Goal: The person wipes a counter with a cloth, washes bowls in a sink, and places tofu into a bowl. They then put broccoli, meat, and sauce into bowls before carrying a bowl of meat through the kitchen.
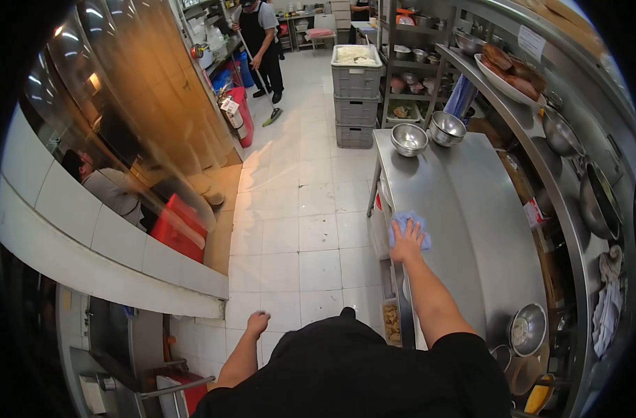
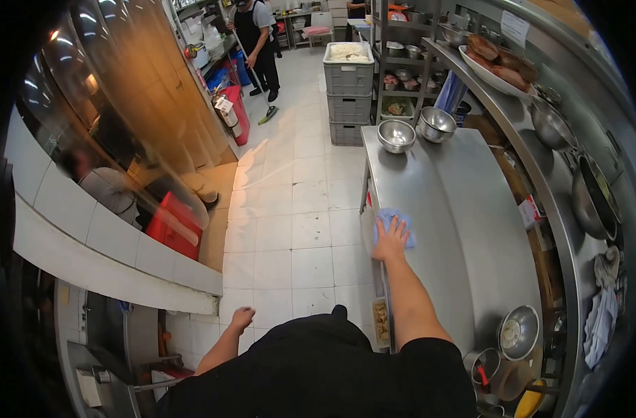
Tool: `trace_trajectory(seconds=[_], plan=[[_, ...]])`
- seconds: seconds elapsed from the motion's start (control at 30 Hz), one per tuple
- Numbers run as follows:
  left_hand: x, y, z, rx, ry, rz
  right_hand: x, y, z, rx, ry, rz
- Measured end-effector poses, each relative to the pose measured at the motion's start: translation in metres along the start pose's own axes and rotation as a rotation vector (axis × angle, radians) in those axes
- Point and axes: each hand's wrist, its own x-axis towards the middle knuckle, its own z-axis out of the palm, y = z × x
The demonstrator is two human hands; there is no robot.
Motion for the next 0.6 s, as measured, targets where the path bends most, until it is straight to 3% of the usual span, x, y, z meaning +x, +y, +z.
trace_trajectory(seconds=[0.13,0.23,0.4,0.43,0.47,0.53,0.6], plan=[[-0.033,0.12,0.009,-0.081,-0.074,0.085,0.046,-0.004,-0.005,-0.029,-0.017,-0.061],[-0.03,0.123,0.017,0.013,-0.132,0.095,0.075,-0.009,-0.013,-0.042,-0.037,-0.09],[-0.01,0.026,0.022,0.19,-0.138,-0.125,0.118,-0.023,-0.029,-0.118,-0.068,-0.1],[-0.01,0.009,0.013,0.271,-0.253,-0.213,0.128,-0.026,-0.034,-0.127,-0.083,-0.097],[-0.01,-0.001,0.008,0.348,-0.369,-0.301,0.137,-0.031,-0.041,-0.137,-0.098,-0.096],[-0.022,-0.001,0.0,0.4,-0.33,-0.403,0.16,-0.04,-0.045,-0.154,-0.109,-0.096],[-0.018,0.005,-0.008,0.308,-0.365,-0.38,0.187,-0.045,-0.046,-0.16,-0.097,-0.086]])
